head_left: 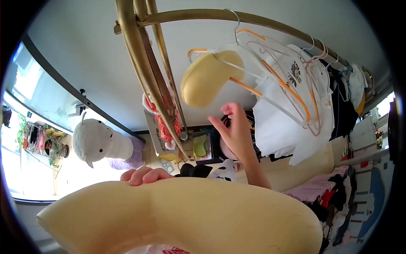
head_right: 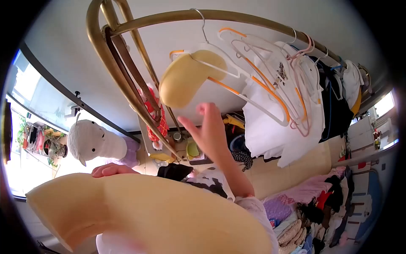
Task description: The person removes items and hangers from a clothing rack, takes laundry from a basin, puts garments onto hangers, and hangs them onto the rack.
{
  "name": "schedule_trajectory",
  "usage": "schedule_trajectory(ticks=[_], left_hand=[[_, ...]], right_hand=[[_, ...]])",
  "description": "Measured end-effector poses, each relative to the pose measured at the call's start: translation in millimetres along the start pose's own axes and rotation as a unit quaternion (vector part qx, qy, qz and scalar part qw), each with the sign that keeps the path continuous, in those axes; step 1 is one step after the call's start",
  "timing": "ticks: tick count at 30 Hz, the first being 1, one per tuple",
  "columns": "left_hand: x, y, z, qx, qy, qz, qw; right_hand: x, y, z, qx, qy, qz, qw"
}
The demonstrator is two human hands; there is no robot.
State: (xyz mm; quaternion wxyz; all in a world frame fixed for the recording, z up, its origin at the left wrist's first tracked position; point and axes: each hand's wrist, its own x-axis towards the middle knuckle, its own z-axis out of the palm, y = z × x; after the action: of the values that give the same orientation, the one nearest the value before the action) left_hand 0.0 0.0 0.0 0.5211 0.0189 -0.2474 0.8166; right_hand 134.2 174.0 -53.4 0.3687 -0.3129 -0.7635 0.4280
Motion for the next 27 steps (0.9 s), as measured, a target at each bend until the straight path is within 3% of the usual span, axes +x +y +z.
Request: schedule_trajectory(ticks=[2, 3, 4, 5, 6, 7, 9, 12, 15, 16, 17, 18, 19, 20, 21, 22, 23, 25, 26, 27], left_hand=[[8.6, 1.3, -7.2, 0.133, -0.021, -0.031, 0.990], [14.8, 11.6, -3.6, 0.214, -0.036, -0.053, 0.975], [18.3, 11.4, -7.7, 0.278, -0.046, -0.067, 0.957], [21.3, 10.0, -13.2, 0.338, -0.057, -0.080, 0.936], [25.5, 9.4, -18.0, 0.359, -0.065, -0.095, 0.926], [29.5, 7.0, -24.0, 0.337, -0.062, -0.111, 0.933], [34.4, 4.4, -38.5, 0.259, -0.051, -0.134, 0.955], [38.8, 3.8, -56.6, 0.108, -0.026, -0.150, 0.983], [48.9, 6.9, -71.2, 0.048, -0.030, -0.151, 0.987], [57.8, 9.9, -77.0, 0.003, -0.180, -0.188, 0.966], [64.8, 13.9, -78.9, -0.043, -0.324, -0.219, 0.919], [71.5, 28.3, -71.8, 0.050, -0.338, -0.306, 0.888], [71.4, 45.0, -69.1, 0.048, -0.336, -0.309, 0.889], [69.8, 62.5, -68.7, 0.299, -0.308, -0.422, 0.799], [71.2, 70.4, -69.0, 0.524, -0.258, -0.499, 0.640], [78.7, 43.8, -29.1, 0.567, -0.151, -0.615, 0.526], [88.5, 24.1, -22.9, 0.563, -0.291, -0.574, 0.519], [91.5, 26.7, -25.7, 0.611, -0.364, -0.467, 0.526], [85.6, 25.3, -30.2, 0.610, -0.366, -0.468, 0.525], [72.0, 23.3, -36.5, 0.706, -0.299, -0.243, 0.595]], right_hand=[[26.0, 21.5, 10.9, 0.010, 0.064, 0.114, 0.991], [43.2, 31.4, 30.8, 0.024, 0.069, 0.108, 0.991], [57.8, 44.9, 36.5, 0.231, 0.071, 0.189, 0.952], [68.2, 53.3, 38.9, 0.424, 0.070, 0.262, 0.864], [77.0, 53.4, 38.8, 0.492, 0.048, 0.246, 0.834], [83.6, 52.3, 41.7, 0.493, 0.047, 0.244, 0.834], [90.8, 46.1, 46.3, 0.533, 0.039, 0.149, 0.832], [82.5, 41.4, 41.3, 0.509, 0.050, 0.215, 0.832], [66.9, 36.5, 30.9, 0.520, 0.087, 0.157, 0.835], [66.0, 56.5, 26.0, 0.526, 0.073, 0.159, 0.832], [60.5, 52.5, 15.9, 0.525, 0.077, 0.160, 0.832], [53.1, 45.9, 4.3, 0.503, 0.008, 0.181, 0.845], [47.4, 43.0, -7.0, 0.479, -0.061, 0.199, 0.853], [44.0, 58.8, -16.3, 0.489, -0.144, 0.208, 0.835], [41.5, 56.7, -20.5, 0.491, -0.140, 0.204, 0.835], [35.0, 51.1, -23.0, 0.447, -0.163, 0.185, 0.860], [28.5, 46.2, -24.7, 0.400, -0.186, 0.167, 0.882], [21.7, 41.9, -27.7, 0.404, -0.169, 0.182, 0.880], [20.4, 41.1, -30.6, 0.403, -0.169, 0.182, 0.881], [17.9, 39.6, -33.2, 0.404, -0.167, 0.183, 0.880]])
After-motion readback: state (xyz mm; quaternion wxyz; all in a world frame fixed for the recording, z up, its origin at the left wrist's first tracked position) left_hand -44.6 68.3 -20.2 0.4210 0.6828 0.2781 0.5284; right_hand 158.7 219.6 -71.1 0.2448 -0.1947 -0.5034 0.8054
